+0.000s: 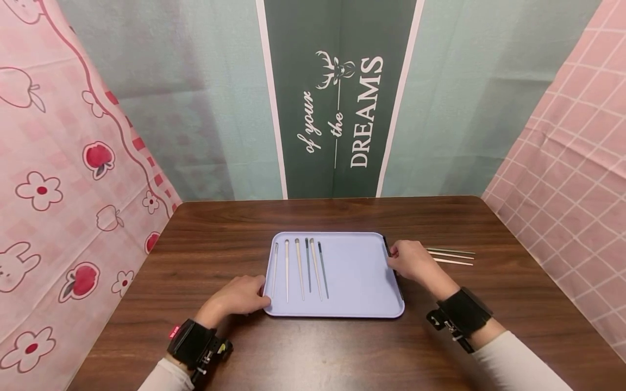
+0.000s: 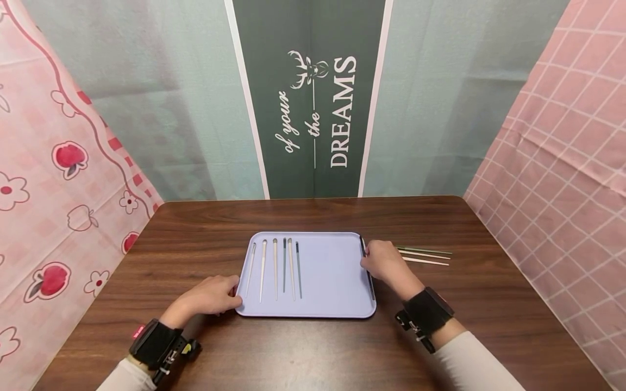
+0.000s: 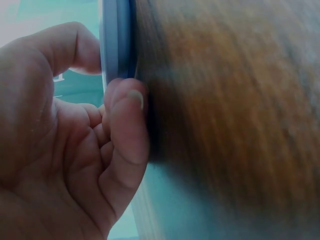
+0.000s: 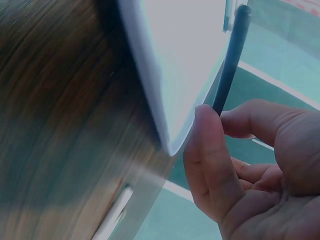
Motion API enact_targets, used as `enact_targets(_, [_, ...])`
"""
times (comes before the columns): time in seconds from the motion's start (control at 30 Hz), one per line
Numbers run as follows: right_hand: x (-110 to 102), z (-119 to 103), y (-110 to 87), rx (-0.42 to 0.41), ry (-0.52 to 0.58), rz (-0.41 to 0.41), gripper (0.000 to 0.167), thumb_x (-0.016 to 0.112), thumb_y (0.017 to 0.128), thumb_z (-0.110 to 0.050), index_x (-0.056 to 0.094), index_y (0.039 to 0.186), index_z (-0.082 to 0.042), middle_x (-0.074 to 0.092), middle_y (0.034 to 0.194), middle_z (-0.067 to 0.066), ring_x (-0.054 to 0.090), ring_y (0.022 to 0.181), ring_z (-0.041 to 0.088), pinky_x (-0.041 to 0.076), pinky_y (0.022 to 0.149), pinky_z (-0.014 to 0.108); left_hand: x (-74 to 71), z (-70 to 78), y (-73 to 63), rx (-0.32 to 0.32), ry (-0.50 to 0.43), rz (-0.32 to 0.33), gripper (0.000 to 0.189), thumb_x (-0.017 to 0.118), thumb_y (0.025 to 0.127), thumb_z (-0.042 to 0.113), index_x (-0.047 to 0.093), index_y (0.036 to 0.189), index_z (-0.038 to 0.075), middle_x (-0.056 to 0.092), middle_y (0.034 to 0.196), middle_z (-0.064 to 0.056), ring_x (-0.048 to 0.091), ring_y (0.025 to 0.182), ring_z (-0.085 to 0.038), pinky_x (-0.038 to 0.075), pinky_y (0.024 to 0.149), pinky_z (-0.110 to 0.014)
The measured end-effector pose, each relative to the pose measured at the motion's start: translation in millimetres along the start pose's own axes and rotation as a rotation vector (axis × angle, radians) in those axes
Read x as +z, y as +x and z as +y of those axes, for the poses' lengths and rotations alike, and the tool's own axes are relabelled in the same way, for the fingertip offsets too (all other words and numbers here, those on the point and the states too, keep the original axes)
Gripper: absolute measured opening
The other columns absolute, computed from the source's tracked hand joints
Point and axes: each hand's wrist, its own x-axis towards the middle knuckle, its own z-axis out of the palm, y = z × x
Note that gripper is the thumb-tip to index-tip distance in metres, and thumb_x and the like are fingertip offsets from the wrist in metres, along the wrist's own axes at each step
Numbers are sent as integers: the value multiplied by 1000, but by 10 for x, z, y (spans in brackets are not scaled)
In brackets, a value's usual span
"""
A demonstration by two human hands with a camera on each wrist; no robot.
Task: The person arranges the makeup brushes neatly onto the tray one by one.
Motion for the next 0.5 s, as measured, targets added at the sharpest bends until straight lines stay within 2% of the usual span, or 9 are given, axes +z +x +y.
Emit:
enact_targets(0.27, [74,-184,53,25,16,-3,14,64,84,-9,64,92,2,62,74,6,60,62,16,46,54,28,-4,8,-13,8,0,4,17,70,84,23,57,87,13,57,68,0,57,53,-14,45,50,-30])
enact_targets(0.5, [135,-282,107,26,-3,2,9,63,83,-10,65,84,-2,65,73,7,59,63,18,44,54,29,-5,10,-12,12,2,5,16,70,84,23,57,87,13,57,68,1,57,52,-13,45,49,-30])
